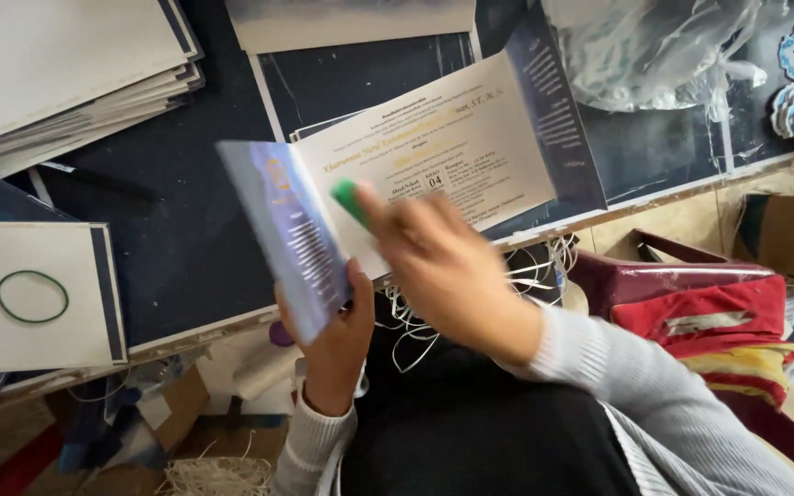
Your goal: Assembling multi-layered paper invitations by applying adhesive with a glue runner and joining the components.
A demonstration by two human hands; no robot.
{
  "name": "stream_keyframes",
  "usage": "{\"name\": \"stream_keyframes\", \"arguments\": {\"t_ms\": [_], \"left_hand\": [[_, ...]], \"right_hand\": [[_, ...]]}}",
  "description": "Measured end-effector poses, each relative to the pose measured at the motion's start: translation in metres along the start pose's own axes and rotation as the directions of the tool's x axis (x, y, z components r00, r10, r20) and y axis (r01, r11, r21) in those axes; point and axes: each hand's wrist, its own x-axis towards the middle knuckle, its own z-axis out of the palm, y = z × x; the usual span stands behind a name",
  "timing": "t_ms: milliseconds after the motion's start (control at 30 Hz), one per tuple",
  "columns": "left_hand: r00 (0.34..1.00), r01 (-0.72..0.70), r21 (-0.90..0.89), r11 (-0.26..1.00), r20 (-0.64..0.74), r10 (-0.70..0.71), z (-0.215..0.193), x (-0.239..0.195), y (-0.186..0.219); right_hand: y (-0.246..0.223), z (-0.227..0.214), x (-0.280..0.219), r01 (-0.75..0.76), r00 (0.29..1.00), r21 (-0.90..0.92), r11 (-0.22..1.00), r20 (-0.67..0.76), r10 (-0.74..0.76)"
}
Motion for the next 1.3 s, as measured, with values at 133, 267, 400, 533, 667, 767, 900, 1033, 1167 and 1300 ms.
{"name": "stream_keyframes", "arguments": {"t_ms": [133, 267, 400, 533, 667, 767, 900, 1033, 1167, 1300], "left_hand": [[0.999, 0.034, 0.041, 0.999, -0.043, -0.033, 0.005, -0.004, -0.006], [0.999, -0.017, 0.015, 1.000, -0.041, 0.018, -0.012, 0.030, 0.013], [1.000, -0.003, -0.010, 1.000, -0.022, 0.003, -0.002, 0.014, 0.000], [1.000, -0.019, -0.029, 0.999, -0.016, 0.019, 0.010, 0.004, -0.011], [0.997, -0.067, 0.104, 0.992, 0.035, 0.064, 0.008, 0.011, -0.011], [0.990, -0.136, 0.111, 0.984, 0.051, 0.131, 0.000, 0.036, 0.003], [0.971, -0.088, 0.105, 0.991, 0.233, 0.062, -0.006, 0.036, -0.001], [0.907, -0.267, 0.217, 0.939, 0.385, 0.169, -0.017, 0.070, 0.000], [0.853, -0.342, 0.152, 0.927, 0.465, 0.238, -0.012, 0.108, -0.005], [0.816, -0.434, 0.093, 0.896, 0.462, 0.348, 0.031, 0.175, -0.027]], "right_hand": [[0.032, 0.056, 0.043, 0.231, 0.950, -0.283, 0.931, -0.140, -0.279], [0.068, 0.028, 0.062, -0.126, 0.971, -0.797, 0.591, -0.221, -0.091], [0.111, 0.027, 0.039, -0.209, 0.951, -0.638, 0.741, -0.310, 0.001], [0.047, 0.035, -0.014, 0.192, 0.956, -0.487, 0.852, -0.103, -0.274], [0.096, 0.012, -0.057, 0.297, 0.939, -0.414, 0.860, -0.039, -0.342], [0.177, -0.005, -0.074, 0.010, 0.974, -0.825, 0.566, -0.121, -0.194], [0.230, -0.028, -0.107, 0.208, 0.772, 0.637, 0.743, -0.573, 0.275], [0.234, -0.037, -0.076, 0.264, 0.705, 0.940, 0.216, -0.341, 0.622], [0.202, -0.037, -0.020, -0.213, 0.973, 0.562, -0.799, 0.049, -0.225], [0.145, -0.011, -0.011, -0.195, 0.960, 0.942, 0.275, 0.125, 0.251]]}}
